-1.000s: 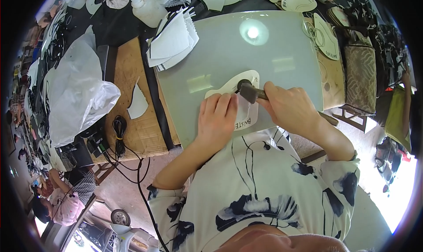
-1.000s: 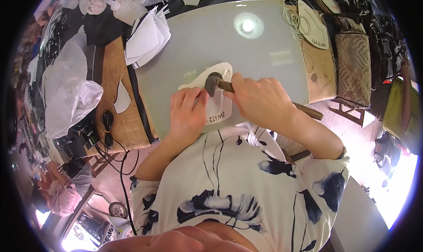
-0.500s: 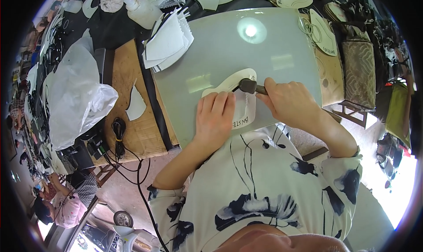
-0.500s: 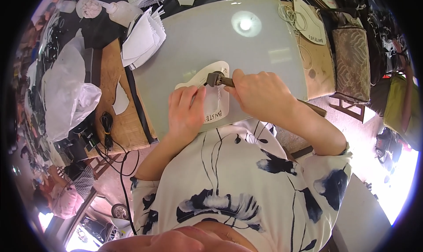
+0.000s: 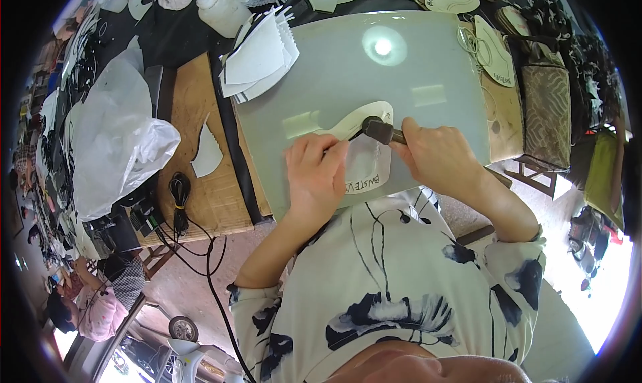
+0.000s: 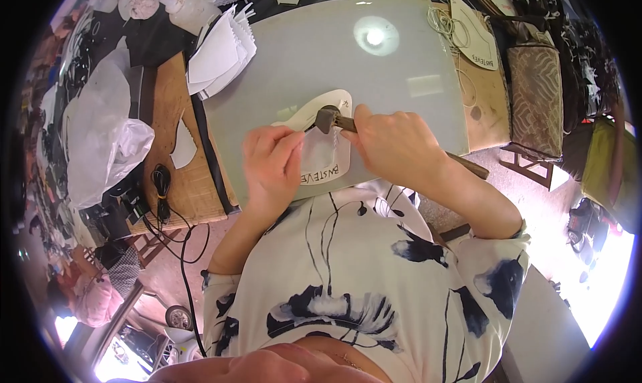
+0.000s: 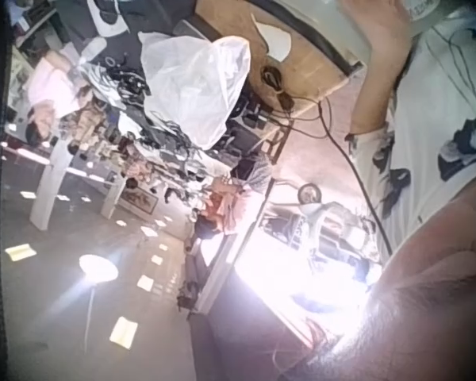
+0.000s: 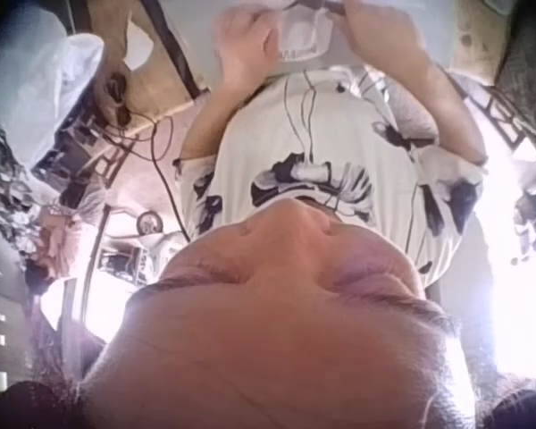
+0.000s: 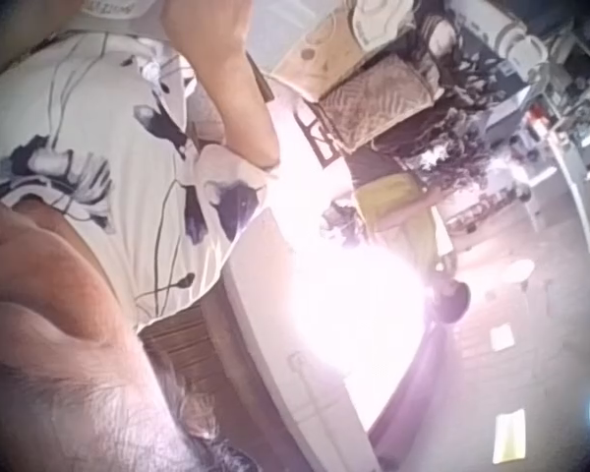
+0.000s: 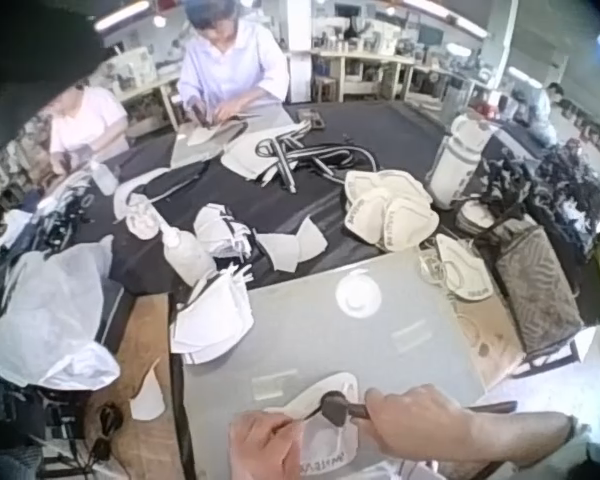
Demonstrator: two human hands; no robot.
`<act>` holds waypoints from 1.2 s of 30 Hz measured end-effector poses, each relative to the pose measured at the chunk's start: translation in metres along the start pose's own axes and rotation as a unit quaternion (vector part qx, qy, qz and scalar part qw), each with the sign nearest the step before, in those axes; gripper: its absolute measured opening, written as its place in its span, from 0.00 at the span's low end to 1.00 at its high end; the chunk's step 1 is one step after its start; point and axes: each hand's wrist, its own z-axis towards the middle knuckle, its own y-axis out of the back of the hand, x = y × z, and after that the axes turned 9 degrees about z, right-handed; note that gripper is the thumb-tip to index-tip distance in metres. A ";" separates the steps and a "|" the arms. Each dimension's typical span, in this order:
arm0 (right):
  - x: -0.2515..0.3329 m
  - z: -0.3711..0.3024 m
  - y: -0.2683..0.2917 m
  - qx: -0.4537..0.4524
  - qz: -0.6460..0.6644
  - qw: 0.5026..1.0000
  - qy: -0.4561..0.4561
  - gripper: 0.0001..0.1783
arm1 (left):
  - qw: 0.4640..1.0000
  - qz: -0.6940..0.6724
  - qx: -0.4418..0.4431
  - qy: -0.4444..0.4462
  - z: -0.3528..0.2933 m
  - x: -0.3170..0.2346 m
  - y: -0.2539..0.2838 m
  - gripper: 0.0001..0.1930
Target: Hammering the edges of leather shoe components on a workbench.
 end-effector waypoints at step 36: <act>0.003 0.010 0.001 0.053 0.033 0.997 0.039 0.19 | 0.992 0.089 -0.025 -0.082 -0.005 -0.001 0.002 0.16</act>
